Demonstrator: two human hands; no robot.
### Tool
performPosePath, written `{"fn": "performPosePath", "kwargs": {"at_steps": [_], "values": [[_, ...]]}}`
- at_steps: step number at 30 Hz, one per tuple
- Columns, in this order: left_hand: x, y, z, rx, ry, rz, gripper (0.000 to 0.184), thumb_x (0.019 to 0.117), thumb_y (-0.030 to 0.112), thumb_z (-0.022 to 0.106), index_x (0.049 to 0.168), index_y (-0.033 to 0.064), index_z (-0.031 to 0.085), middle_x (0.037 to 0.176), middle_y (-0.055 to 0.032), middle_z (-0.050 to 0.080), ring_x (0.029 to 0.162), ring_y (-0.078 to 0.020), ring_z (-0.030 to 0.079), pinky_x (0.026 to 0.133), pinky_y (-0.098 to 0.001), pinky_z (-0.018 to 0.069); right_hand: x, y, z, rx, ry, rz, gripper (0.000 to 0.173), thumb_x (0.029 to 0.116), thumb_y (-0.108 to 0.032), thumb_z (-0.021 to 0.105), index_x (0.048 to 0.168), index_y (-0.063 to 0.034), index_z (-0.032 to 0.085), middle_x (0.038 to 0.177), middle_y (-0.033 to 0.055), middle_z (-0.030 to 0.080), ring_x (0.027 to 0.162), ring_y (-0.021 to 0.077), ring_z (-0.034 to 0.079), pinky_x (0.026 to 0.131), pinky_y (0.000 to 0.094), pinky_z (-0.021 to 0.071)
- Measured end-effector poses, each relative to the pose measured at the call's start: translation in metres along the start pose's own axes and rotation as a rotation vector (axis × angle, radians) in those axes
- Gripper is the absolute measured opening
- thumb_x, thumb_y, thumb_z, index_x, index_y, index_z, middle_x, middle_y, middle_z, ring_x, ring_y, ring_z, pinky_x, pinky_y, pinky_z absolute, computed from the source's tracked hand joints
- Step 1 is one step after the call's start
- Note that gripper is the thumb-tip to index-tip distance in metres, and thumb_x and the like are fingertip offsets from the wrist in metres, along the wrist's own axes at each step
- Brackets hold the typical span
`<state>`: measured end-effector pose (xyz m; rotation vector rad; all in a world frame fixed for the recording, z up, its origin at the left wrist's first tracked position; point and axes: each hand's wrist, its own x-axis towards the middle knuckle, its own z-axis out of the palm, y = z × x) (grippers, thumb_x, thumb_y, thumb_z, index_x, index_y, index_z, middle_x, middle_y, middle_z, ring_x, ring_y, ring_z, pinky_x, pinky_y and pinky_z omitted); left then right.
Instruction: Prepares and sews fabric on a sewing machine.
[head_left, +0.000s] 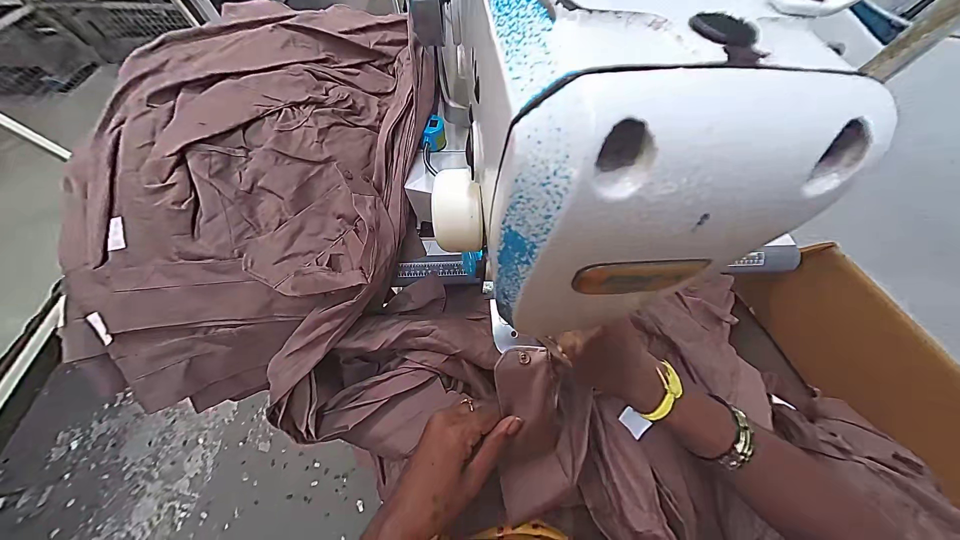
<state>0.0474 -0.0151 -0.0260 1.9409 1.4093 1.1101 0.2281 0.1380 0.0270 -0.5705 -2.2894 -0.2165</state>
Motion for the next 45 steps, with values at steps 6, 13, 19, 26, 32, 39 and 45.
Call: {"fn": "performPosePath", "kwargs": {"at_steps": [6,13,19,26,32,39,45], "values": [[0.006,-0.002,0.005,-0.024,-0.001,0.011,0.043,0.1074,0.03,0.05,0.075,0.0045,0.061,0.06,-0.0057,0.053,0.056,-0.0105,0.053,0.055,-0.0219,0.0435,-0.004,0.004,0.004,0.72,-0.175,0.713,0.034,0.0802,-0.025,0.082,0.098,-0.0009,0.066,0.083,-0.0064,0.064,0.078,-0.0093,0.057,0.075,0.0104,0.0488],[0.01,-0.004,0.006,0.097,0.068,0.103,0.039,0.1073,0.029,0.05,0.077,0.0069,0.058,0.063,-0.0048,0.052,0.058,-0.0114,0.054,0.054,-0.0219,0.0458,0.0,0.004,0.005,0.784,-0.183,0.798,0.025,0.0811,-0.019,0.081,0.091,-0.0048,0.063,0.078,-0.0104,0.06,0.073,-0.0099,0.055,0.072,0.0104,0.0478],[0.021,-0.005,-0.001,0.152,0.135,0.143,0.038,0.1072,0.027,0.05,0.077,0.0047,0.059,0.064,-0.0062,0.052,0.057,-0.0122,0.053,0.054,-0.0213,0.0447,-0.029,0.032,-0.016,1.076,-0.639,0.693,0.058,0.0817,-0.066,0.07,0.105,-0.0134,0.065,0.091,-0.0198,0.064,0.086,-0.0143,0.058,0.078,0.0107,0.0493],[0.046,0.001,-0.01,-0.552,0.01,-0.428,0.036,0.1046,0.03,0.052,0.073,0.0153,0.063,0.058,0.0136,0.048,0.05,0.005,0.044,0.048,-0.015,0.0373,-0.027,0.017,-0.013,1.027,-0.367,0.944,0.014,0.0969,-0.028,0.066,0.086,-0.0201,0.062,0.072,-0.0178,0.059,0.065,-0.0086,0.055,0.063,0.0133,0.0477],[0.054,0.001,-0.011,-0.374,0.054,-0.414,0.042,0.0991,0.03,0.058,0.06,0.017,0.054,0.052,0.0132,0.042,0.046,0.0051,0.039,0.045,-0.0167,0.0318,-0.013,0.016,-0.018,0.922,-0.31,0.86,0.008,0.0946,-0.015,0.064,0.087,-0.0165,0.061,0.072,-0.0182,0.058,0.065,-0.0121,0.055,0.062,0.0104,0.0484],[0.036,-0.004,-0.014,-0.759,0.048,-0.562,0.04,0.1017,0.028,0.054,0.062,0.0237,0.057,0.053,0.0147,0.049,0.045,0.0056,0.043,0.043,-0.0144,0.0351,-0.018,0.005,-0.009,0.775,-0.289,0.796,0.013,0.0909,-0.022,0.068,0.092,-0.011,0.062,0.075,-0.0142,0.057,0.068,-0.0128,0.051,0.064,0.0092,0.0441],[0.064,-0.005,-0.017,-0.561,0.069,-0.558,0.035,0.0985,0.026,0.06,0.064,0.0194,0.057,0.054,0.0136,0.048,0.046,0.0045,0.042,0.045,-0.0158,0.035,-0.01,0.007,-0.006,0.783,-0.143,0.916,0.009,0.0898,-0.011,0.067,0.096,-0.0104,0.06,0.075,-0.0166,0.059,0.069,-0.0138,0.055,0.066,0.0086,0.048]]}}
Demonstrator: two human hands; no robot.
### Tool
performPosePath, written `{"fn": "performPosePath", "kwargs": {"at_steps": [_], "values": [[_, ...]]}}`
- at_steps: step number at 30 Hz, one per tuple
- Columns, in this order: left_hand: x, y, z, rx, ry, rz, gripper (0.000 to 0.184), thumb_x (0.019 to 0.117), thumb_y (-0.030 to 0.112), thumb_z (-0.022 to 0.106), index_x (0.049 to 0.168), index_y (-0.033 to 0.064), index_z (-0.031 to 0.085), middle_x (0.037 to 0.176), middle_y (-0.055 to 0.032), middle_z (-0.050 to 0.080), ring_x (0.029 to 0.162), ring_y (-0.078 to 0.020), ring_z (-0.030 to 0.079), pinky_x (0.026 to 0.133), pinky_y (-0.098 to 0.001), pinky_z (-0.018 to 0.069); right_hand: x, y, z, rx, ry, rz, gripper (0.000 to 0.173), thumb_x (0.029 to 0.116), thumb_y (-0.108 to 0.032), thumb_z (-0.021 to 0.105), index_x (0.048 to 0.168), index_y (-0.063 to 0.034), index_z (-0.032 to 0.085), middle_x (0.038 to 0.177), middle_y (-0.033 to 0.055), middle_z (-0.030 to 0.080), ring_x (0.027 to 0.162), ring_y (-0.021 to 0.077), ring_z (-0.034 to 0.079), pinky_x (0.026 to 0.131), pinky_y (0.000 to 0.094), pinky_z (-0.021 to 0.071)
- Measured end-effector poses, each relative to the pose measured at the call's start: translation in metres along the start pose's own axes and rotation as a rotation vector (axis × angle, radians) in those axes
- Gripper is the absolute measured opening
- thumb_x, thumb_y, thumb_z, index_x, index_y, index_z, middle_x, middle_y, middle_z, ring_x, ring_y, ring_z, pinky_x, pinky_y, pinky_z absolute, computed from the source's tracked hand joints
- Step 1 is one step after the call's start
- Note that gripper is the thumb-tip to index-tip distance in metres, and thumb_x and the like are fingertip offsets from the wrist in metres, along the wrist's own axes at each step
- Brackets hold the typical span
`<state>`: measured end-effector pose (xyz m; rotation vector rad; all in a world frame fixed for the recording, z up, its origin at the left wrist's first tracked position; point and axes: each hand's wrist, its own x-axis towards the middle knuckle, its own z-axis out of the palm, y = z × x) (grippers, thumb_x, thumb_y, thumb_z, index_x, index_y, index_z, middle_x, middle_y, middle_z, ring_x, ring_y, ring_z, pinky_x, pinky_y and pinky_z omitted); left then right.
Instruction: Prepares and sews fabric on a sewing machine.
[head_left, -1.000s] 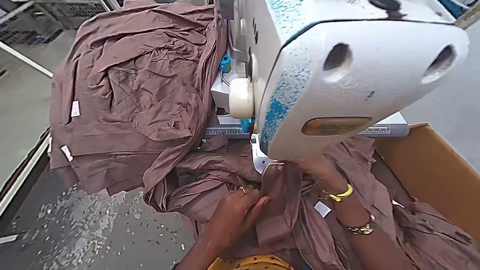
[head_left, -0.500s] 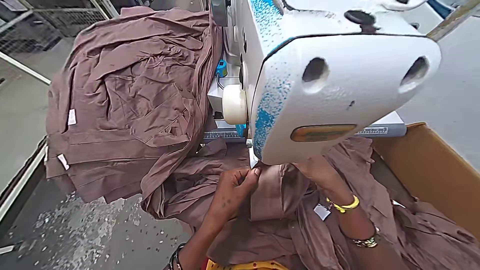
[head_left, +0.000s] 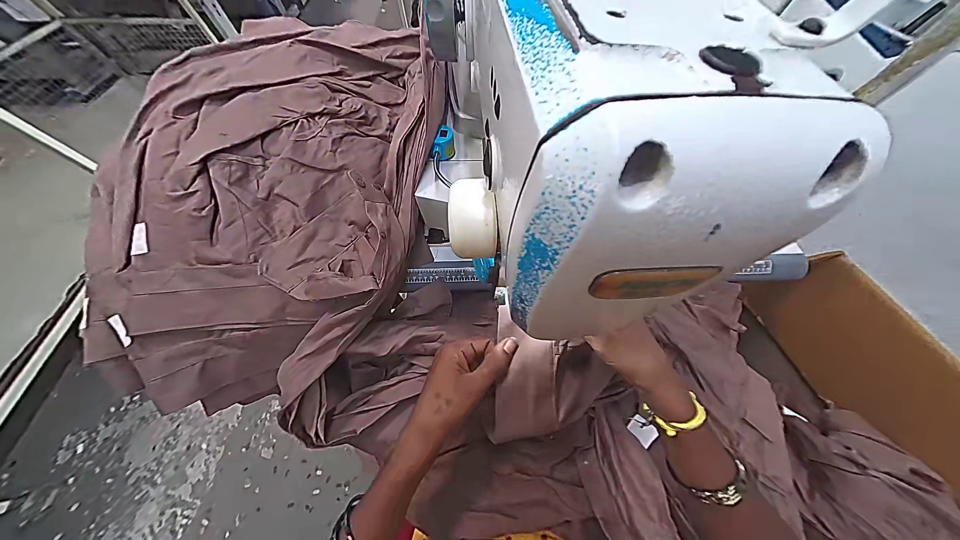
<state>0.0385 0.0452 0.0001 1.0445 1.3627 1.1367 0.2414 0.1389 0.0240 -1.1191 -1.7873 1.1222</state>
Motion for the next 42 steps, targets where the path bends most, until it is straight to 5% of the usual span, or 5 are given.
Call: {"fn": "performPosePath", "kwargs": {"at_steps": [14,17,21,28,42], "values": [[0.009,-0.002,0.012,0.3,0.178,0.125,0.03,0.0908,0.036,0.068,0.07,0.0194,0.054,0.061,0.0129,0.047,0.054,0.0026,0.046,0.052,-0.019,0.0389,0.004,0.012,-0.011,-0.086,-0.043,-0.046,0.016,0.0937,-0.022,0.068,0.096,-0.0077,0.062,0.075,-0.0129,0.056,0.066,-0.012,0.05,0.063,0.0093,0.0435],[0.011,-0.006,0.012,0.307,0.191,0.16,0.027,0.0902,0.034,0.067,0.072,0.018,0.055,0.064,0.0111,0.05,0.056,0.0016,0.048,0.054,-0.0196,0.0412,0.008,0.012,-0.042,-0.326,-0.032,0.005,0.034,0.0969,-0.029,0.067,0.114,-0.0004,0.068,0.097,0.0043,0.07,0.085,0.0043,0.065,0.079,0.0244,0.0538],[0.012,-0.011,0.013,0.265,0.206,0.163,0.024,0.0891,0.033,0.067,0.075,0.0183,0.054,0.062,0.0114,0.049,0.053,0.0015,0.046,0.05,-0.0179,0.0388,0.021,0.048,-0.097,-0.74,0.395,-0.026,0.019,0.0991,-0.01,0.061,0.105,0.0025,0.074,0.095,0.0226,0.069,0.088,0.0393,0.069,0.079,0.0584,0.0538],[0.012,-0.015,0.017,0.195,0.266,0.139,0.032,0.0848,0.035,0.07,0.102,0.0104,0.057,0.069,0.0105,0.053,0.055,0.0026,0.05,0.051,-0.0148,0.0428,0.048,0.092,-0.131,-0.922,0.308,-0.138,0.027,0.094,-0.016,0.072,0.118,-0.0037,0.073,0.116,0.0239,0.065,0.11,0.0455,0.061,0.085,0.0596,0.0521],[0.013,-0.014,0.02,0.123,0.269,0.095,0.035,0.0856,0.031,0.069,0.106,0.0055,0.056,0.069,0.01,0.055,0.055,0.0031,0.052,0.051,-0.0148,0.0448,0.075,0.106,-0.13,-1.063,0.232,-0.149,0.029,0.0905,-0.015,0.074,0.118,-0.0094,0.074,0.111,0.0241,0.064,0.104,0.045,0.061,0.08,0.0579,0.0491]]}}
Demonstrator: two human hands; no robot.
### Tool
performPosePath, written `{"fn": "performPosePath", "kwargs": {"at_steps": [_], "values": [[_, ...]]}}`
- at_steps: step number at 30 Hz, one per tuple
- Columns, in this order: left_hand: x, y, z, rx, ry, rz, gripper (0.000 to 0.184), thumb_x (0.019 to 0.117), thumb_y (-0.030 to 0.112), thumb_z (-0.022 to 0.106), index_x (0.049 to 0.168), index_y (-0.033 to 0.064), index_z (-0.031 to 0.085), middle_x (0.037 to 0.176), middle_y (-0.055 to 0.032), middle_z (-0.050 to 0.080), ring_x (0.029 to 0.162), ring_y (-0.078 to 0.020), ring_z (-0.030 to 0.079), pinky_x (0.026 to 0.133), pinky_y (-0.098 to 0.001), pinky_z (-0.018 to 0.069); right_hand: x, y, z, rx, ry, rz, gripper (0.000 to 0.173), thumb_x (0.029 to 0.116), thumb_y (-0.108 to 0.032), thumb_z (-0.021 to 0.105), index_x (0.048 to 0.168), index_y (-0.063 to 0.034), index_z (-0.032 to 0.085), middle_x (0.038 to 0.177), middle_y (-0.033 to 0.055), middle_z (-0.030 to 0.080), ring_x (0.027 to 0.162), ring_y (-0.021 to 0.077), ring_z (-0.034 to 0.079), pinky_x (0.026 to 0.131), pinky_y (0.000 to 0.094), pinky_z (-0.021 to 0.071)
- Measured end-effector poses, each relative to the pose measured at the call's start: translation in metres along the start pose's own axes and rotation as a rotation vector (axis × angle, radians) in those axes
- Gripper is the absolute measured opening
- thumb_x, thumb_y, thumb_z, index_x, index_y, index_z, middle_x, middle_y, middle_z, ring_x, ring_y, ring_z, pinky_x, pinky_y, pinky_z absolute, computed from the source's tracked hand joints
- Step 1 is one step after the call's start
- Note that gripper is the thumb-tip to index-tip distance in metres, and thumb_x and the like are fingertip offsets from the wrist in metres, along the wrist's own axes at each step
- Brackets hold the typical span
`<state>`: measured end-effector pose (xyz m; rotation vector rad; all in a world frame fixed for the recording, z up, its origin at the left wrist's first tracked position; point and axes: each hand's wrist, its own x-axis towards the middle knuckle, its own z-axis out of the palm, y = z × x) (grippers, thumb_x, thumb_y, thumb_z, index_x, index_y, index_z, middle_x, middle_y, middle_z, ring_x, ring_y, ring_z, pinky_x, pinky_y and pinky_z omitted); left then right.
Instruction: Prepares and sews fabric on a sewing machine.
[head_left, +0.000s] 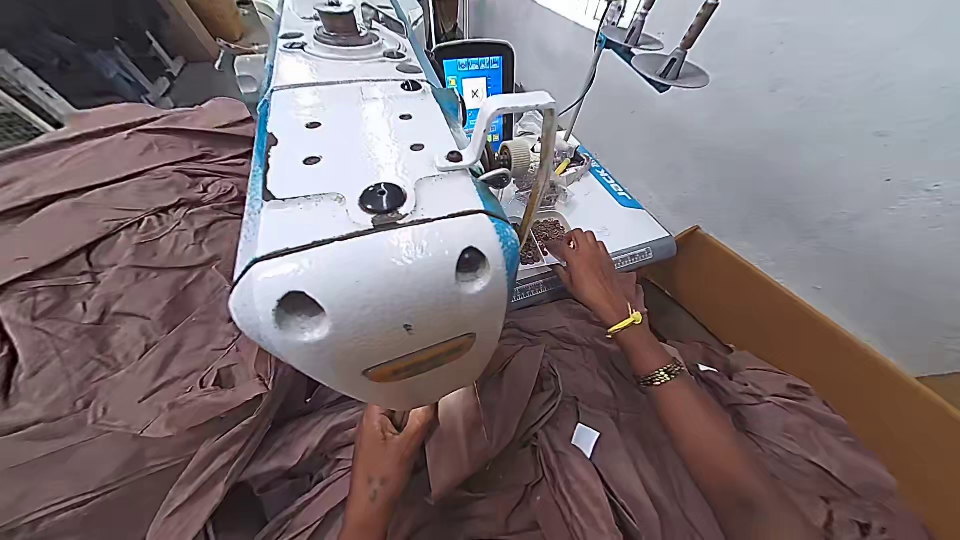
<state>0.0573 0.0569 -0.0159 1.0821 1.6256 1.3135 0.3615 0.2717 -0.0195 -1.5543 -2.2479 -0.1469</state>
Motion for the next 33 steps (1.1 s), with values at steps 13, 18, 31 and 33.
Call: {"fn": "performPosePath", "kwargs": {"at_steps": [13,18,31,33], "values": [[-0.048,-0.027,-0.057,-0.072,-0.593,0.356,0.013,0.0949,0.018,0.071,0.094,0.0066,0.064,0.099,0.0022,0.069,0.095,0.0024,0.063,0.086,-0.0181,0.0533,-0.056,-0.131,-0.058,0.482,0.254,-0.329,0.017,0.0937,-0.021,0.069,0.091,-0.004,0.072,0.09,0.0125,0.072,0.087,0.0224,0.071,0.076,0.0365,0.0586],[-0.07,-0.012,-0.047,-0.132,-0.445,0.082,0.048,0.0922,0.018,0.074,0.132,0.0019,0.052,0.115,0.0039,0.07,0.104,0.0002,0.067,0.095,-0.0249,0.0568,-0.068,-0.191,-0.044,0.137,0.448,-0.599,0.02,0.0913,-0.019,0.065,0.075,-0.0097,0.07,0.077,0.0081,0.073,0.078,0.023,0.072,0.069,0.0318,0.0569],[-0.02,0.012,-0.078,0.175,-0.313,1.034,0.018,0.1067,0.029,0.053,0.097,0.0178,0.064,0.098,0.0036,0.065,0.107,-0.0083,0.062,0.1,-0.0254,0.0485,-0.093,-0.166,-0.081,1.578,-0.844,-0.749,0.073,0.1058,-0.062,0.03,0.082,-0.0012,0.062,0.065,0.0032,0.055,0.062,0.0031,0.055,0.058,0.0193,0.0454],[-0.011,-0.014,-0.087,0.153,-0.252,0.866,0.028,0.1082,0.036,0.048,0.098,0.0163,0.065,0.099,0.0047,0.068,0.103,-0.0018,0.064,0.095,-0.0211,0.0522,-0.088,-0.155,-0.073,1.466,-0.683,-0.502,0.062,0.1047,-0.062,0.034,0.084,-0.0101,0.061,0.07,-0.0066,0.057,0.068,-0.0072,0.055,0.061,0.0123,0.0443]]}}
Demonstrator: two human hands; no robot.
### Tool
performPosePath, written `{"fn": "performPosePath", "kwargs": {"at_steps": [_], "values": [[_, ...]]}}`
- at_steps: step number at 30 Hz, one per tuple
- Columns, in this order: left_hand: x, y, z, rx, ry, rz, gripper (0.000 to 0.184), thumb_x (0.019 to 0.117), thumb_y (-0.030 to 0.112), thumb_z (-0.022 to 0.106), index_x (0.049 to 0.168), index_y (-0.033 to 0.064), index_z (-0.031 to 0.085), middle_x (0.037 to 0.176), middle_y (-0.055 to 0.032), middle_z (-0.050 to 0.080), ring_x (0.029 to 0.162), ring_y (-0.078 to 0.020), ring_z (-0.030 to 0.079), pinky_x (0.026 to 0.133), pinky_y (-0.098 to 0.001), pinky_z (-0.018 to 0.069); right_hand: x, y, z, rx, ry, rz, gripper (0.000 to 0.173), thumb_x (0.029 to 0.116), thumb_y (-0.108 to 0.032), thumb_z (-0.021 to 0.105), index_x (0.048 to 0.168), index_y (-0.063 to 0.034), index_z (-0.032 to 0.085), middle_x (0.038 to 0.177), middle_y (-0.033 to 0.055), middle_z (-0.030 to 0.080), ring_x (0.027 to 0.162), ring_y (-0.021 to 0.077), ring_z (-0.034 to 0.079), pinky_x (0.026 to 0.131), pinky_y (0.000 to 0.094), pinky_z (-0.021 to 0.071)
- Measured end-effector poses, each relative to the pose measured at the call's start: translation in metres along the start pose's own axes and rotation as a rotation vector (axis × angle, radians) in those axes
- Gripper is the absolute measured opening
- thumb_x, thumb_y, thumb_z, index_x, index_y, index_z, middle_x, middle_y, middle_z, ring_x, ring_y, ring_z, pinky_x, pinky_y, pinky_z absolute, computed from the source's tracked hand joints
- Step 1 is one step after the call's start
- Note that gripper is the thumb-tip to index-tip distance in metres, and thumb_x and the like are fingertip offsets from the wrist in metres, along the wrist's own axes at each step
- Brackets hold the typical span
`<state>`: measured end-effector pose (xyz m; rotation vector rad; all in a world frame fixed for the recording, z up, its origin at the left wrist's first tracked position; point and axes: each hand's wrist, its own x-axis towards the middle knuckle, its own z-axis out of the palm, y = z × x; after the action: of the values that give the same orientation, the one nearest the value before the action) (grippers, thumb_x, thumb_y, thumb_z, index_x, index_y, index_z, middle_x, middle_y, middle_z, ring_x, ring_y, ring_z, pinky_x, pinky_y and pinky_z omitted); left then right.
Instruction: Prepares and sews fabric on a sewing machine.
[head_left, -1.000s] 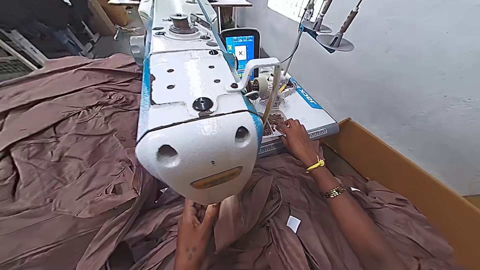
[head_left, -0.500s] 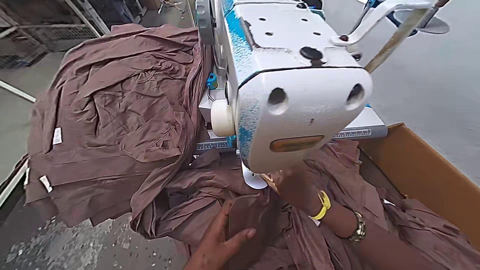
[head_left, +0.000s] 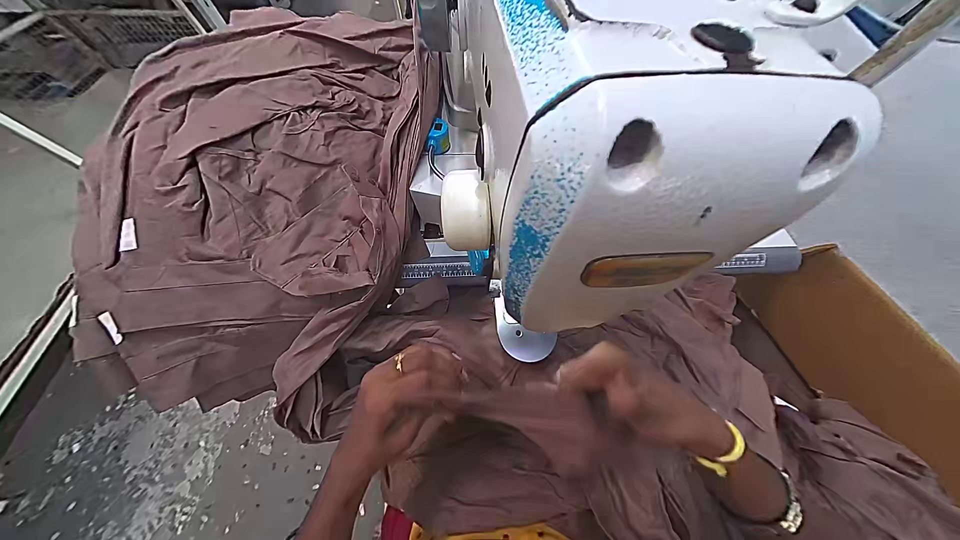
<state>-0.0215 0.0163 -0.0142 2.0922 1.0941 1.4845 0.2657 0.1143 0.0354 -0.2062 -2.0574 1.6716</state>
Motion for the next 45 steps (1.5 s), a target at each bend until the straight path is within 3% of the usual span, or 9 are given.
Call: {"fn": "performPosePath", "kwargs": {"at_steps": [3,7,16,18,21,26,34,40,45], "values": [[-0.017,-0.017,0.016,-0.056,0.093,-0.315,0.038,0.1063,0.047,0.046,0.103,0.0188,0.071,0.091,0.0124,0.07,0.089,0.0087,0.064,0.082,-0.0142,0.0527,0.005,0.019,-0.011,-0.28,0.391,0.142,0.033,0.1012,-0.042,0.062,0.086,-0.0127,0.066,0.075,-0.0137,0.061,0.069,-0.0109,0.054,0.063,0.0102,0.0453],[0.002,-0.003,0.03,-0.282,0.291,-0.739,0.026,0.1062,0.024,0.047,0.095,0.0126,0.068,0.077,0.0112,0.068,0.072,0.001,0.067,0.07,-0.0197,0.058,0.017,0.024,-0.008,-0.345,0.605,0.242,0.009,0.0902,-0.014,0.07,0.095,-0.0129,0.063,0.082,-0.0167,0.064,0.077,-0.0124,0.059,0.071,0.0097,0.0505],[0.012,-0.002,0.028,-0.15,0.236,-0.775,0.028,0.1053,0.028,0.048,0.099,0.0109,0.069,0.079,0.0104,0.067,0.075,0.0022,0.066,0.073,-0.0183,0.0559,0.02,0.027,-0.022,-0.387,0.629,0.275,0.009,0.0934,-0.016,0.068,0.097,-0.0099,0.064,0.076,-0.0144,0.062,0.068,-0.0115,0.056,0.065,0.0098,0.0489],[0.009,-0.004,0.03,-0.133,0.217,-0.777,0.029,0.1055,0.029,0.048,0.104,0.0087,0.069,0.082,0.0101,0.068,0.078,0.0032,0.066,0.075,-0.0177,0.0565,0.016,0.028,-0.04,-0.735,0.694,0.309,0.018,0.0953,-0.022,0.066,0.097,-0.0053,0.071,0.079,-0.0021,0.067,0.069,0.0021,0.061,0.067,0.0228,0.052],[0.003,-0.008,0.032,-0.111,0.201,-0.751,0.032,0.1052,0.032,0.049,0.107,0.0069,0.069,0.084,0.0091,0.069,0.079,0.004,0.066,0.076,-0.0174,0.0558,0.009,0.036,-0.076,-1.184,0.814,0.358,0.02,0.0984,-0.013,0.062,0.101,0.0023,0.075,0.098,0.0233,0.072,0.091,0.0419,0.07,0.077,0.0593,0.0539],[0.007,-0.006,0.036,-0.141,0.225,-0.752,0.028,0.1053,0.026,0.047,0.109,0.0054,0.066,0.082,0.0112,0.067,0.076,0.0058,0.065,0.073,-0.0156,0.0554,0.016,0.055,-0.098,-1.373,0.669,0.339,0.022,0.0983,-0.012,0.065,0.111,0.0023,0.074,0.108,0.027,0.067,0.104,0.0472,0.065,0.083,0.0596,0.0531],[0.006,-0.003,0.034,-0.275,0.243,-0.738,0.024,0.1072,0.022,0.046,0.107,0.0114,0.067,0.085,0.013,0.07,0.08,0.0039,0.067,0.078,-0.0168,0.0567,0.002,0.062,-0.102,-1.123,0.873,0.24,0.025,0.0955,-0.022,0.069,0.102,0.0021,0.074,0.103,0.0243,0.069,0.099,0.0405,0.068,0.085,0.0566,0.0543],[0.016,-0.006,0.035,-0.362,0.256,-0.784,0.021,0.1071,0.02,0.046,0.109,0.0123,0.065,0.087,0.0136,0.072,0.081,0.0035,0.068,0.079,-0.0179,0.058,-0.014,0.04,-0.079,-1.038,0.961,0.167,0.021,0.0948,-0.018,0.068,0.098,0.0025,0.073,0.087,0.0113,0.07,0.076,0.0083,0.063,0.073,0.0229,0.0509],[0.027,-0.006,0.05,-0.373,0.313,-0.723,0.025,0.1044,0.023,0.052,0.116,0.0028,0.06,0.097,0.0065,0.07,0.088,-0.0003,0.068,0.082,-0.0217,0.0583,0.004,0.02,-0.063,-0.896,0.911,0.178,0.015,0.0912,-0.017,0.07,0.094,-0.003,0.071,0.081,-0.0001,0.068,0.069,-0.0034,0.057,0.066,0.0165,0.0473]]}}
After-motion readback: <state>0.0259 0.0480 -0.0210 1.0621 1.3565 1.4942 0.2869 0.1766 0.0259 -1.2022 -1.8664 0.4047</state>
